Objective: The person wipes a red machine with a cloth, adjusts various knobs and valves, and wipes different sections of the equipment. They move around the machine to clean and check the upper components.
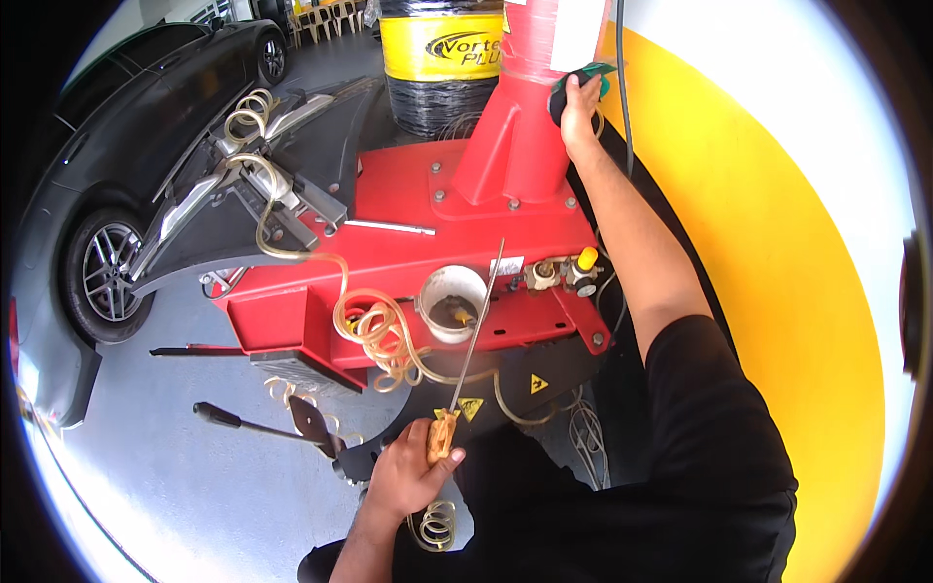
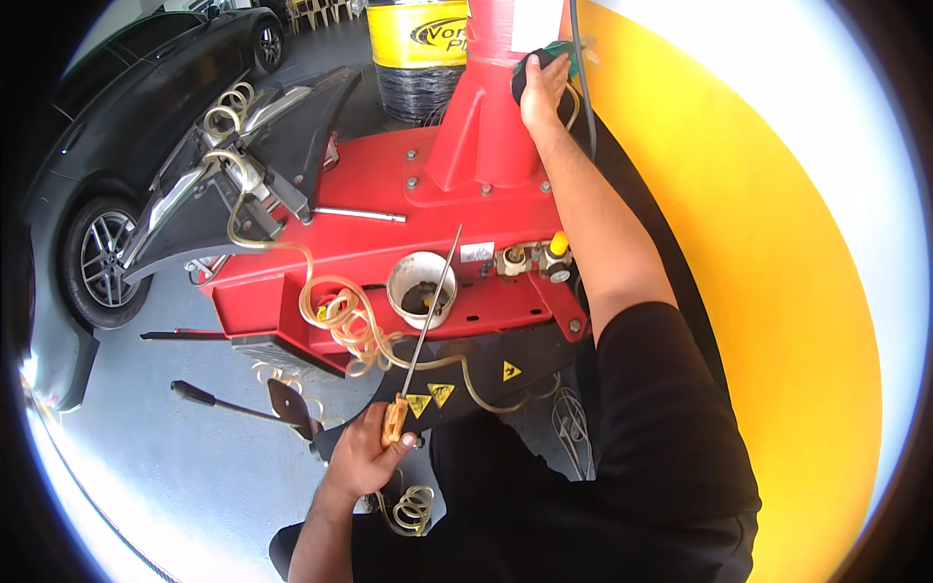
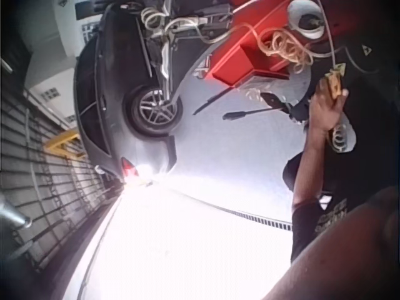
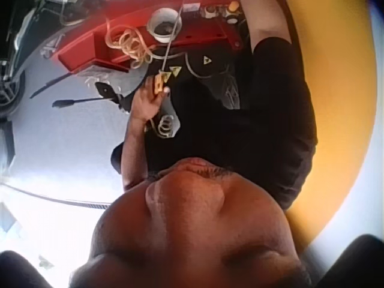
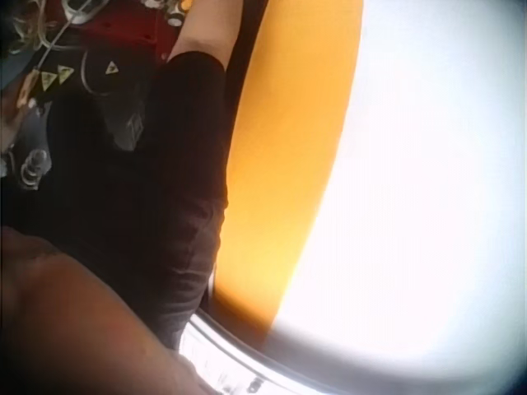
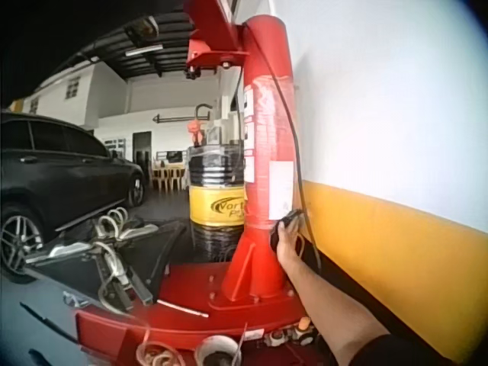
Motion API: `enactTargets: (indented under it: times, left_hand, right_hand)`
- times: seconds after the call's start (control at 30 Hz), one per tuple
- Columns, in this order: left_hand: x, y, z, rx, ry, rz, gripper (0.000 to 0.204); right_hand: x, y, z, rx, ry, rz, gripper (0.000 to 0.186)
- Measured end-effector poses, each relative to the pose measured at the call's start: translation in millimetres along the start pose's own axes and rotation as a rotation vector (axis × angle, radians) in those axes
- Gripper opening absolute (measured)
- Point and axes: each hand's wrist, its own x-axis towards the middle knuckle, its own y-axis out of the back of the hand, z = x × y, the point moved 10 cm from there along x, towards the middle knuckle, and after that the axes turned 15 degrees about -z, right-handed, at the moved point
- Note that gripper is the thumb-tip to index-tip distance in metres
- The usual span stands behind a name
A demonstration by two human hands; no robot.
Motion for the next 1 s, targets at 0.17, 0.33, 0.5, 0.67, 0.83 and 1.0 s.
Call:
enactTargets:
  times: [0.17,0.33,0.5,0.67,0.83,1.0]
  left_hand:
    - [-12.5,-12.4,19.4,0.057,-0.034,-0.004,0.063]
    - [-32.3,-20.9,21.5,0.092,0.006,-0.022,0.066]
    - [-33.6,-42.9,22.0,0.092,0.015,-0.054,0.069]
    - [-43.8,-47.2,15.1,0.021,0.060,-0.017,0.062]
    - [-45.6,-42.8,16.3,-0.003,0.050,0.023,0.062]
    - [-47.2,-24.1,27.7,0.079,0.055,0.031,0.059]
  right_hand:
    - [-22.4,-8.0,39.2,-0.006,-0.178,-0.037,0.106]
    - [-86.8,-53.5,87.3,0.515,-0.401,-0.199,0.090]
    - [-141.5,-38.8,186.2,-0.030,-0.715,-0.168,0.104]
    - [-136.0,-52.0,174.8,-0.480,-0.571,-0.603,0.090]
    - [-187.9,-72.1,111.3,-0.781,-0.205,-0.418,0.062]
    - [-266.1,-123.8,42.9,-1.077,-0.206,-0.924,0.066]
